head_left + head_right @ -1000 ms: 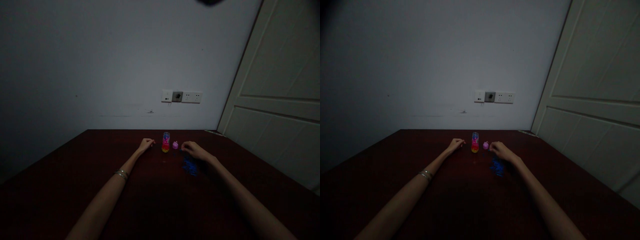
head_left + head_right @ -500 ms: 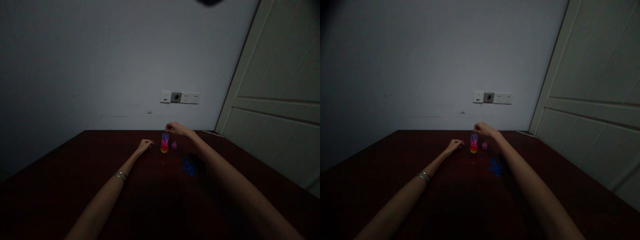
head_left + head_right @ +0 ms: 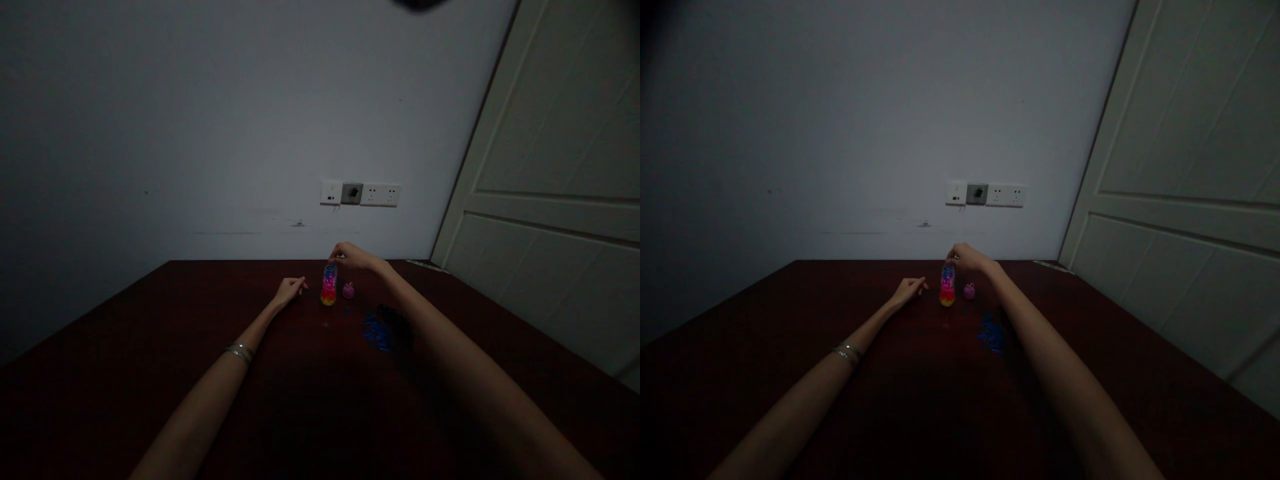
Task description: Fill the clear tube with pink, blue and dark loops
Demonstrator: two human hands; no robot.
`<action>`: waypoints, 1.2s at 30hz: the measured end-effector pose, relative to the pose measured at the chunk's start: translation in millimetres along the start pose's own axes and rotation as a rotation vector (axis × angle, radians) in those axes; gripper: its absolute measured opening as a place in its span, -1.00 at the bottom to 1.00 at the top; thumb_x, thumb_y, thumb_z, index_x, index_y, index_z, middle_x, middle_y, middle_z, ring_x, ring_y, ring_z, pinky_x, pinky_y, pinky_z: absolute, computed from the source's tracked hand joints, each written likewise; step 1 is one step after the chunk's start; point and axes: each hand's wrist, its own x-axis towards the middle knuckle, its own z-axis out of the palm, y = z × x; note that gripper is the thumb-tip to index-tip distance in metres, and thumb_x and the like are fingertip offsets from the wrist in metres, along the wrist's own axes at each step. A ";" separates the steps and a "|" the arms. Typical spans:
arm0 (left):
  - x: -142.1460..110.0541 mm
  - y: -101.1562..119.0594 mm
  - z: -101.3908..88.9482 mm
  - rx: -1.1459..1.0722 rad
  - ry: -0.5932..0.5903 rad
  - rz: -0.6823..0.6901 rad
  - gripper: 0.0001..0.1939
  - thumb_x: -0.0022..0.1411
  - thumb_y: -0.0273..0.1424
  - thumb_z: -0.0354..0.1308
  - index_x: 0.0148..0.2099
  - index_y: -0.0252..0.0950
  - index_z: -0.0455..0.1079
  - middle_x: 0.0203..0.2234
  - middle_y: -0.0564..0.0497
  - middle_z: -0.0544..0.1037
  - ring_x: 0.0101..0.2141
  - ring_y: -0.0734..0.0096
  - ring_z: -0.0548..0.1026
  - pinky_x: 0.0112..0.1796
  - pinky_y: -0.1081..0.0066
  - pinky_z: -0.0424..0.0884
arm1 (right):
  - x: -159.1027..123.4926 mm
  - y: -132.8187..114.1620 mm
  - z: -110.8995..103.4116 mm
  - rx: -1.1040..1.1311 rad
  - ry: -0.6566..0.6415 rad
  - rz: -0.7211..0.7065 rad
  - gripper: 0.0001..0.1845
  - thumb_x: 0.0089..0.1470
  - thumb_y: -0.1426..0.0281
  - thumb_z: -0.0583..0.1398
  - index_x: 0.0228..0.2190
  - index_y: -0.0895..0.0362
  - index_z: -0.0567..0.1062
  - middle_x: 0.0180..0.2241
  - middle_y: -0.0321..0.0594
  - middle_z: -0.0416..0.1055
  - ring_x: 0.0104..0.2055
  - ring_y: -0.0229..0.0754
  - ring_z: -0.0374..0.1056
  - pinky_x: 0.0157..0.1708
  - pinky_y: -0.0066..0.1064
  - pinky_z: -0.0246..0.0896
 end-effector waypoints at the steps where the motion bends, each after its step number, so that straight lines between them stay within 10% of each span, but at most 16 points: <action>1: 0.3 0.0 0.1 -0.006 0.001 -0.004 -0.51 0.07 -0.08 -0.08 -0.44 -0.43 0.41 -0.76 0.13 0.23 -0.72 0.62 0.11 -0.62 0.54 0.01 | -1.9 1.6 -1.3 0.012 0.039 0.008 -0.78 -0.02 0.47 0.11 -0.37 0.25 0.56 -0.37 -0.08 0.50 -0.34 -0.21 0.34 -0.32 -0.46 0.16; 9: -2.7 0.4 0.6 -0.064 0.097 0.037 -0.59 0.05 -0.14 -0.04 -0.48 -0.41 0.39 -0.78 0.15 0.20 -0.74 0.63 0.10 -0.64 0.55 -0.01 | -54.0 32.7 20.3 0.108 0.276 0.149 -0.76 0.02 0.38 0.08 -0.44 0.21 0.53 -0.39 -0.15 0.45 -0.35 -0.21 0.32 -0.32 -0.45 0.18; 16: -7.5 56.2 -3.8 -0.050 0.525 0.337 -0.69 0.05 -0.33 -0.05 -0.67 -0.35 0.22 -0.75 0.12 0.22 -0.64 0.58 0.21 -0.54 0.54 0.13 | -114.5 56.0 62.9 0.116 0.253 0.211 -0.76 0.02 0.36 0.07 -0.45 0.19 0.52 -0.37 -0.14 0.41 -0.30 -0.18 0.32 -0.25 -0.40 0.19; 25: -59.6 132.8 75.6 0.478 -0.323 0.585 -0.81 0.01 -0.36 0.06 -0.36 -0.31 0.45 -0.50 0.04 0.47 -0.46 0.49 0.37 -0.42 0.52 0.24 | -139.9 64.5 78.3 0.112 0.275 0.234 -0.76 0.03 0.40 0.05 -0.44 0.19 0.51 -0.38 -0.12 0.41 -0.31 -0.19 0.31 -0.24 -0.38 0.18; 36: -79.6 121.3 126.9 0.877 -0.555 0.466 -0.65 -0.05 -0.13 0.15 -0.24 -0.23 0.43 -0.29 -0.09 0.49 -0.28 0.22 0.44 -0.34 0.39 0.31 | -144.8 59.0 82.6 0.062 0.199 0.260 -0.74 0.03 0.42 0.03 -0.43 0.21 0.51 -0.37 -0.11 0.41 -0.29 -0.17 0.30 -0.23 -0.40 0.16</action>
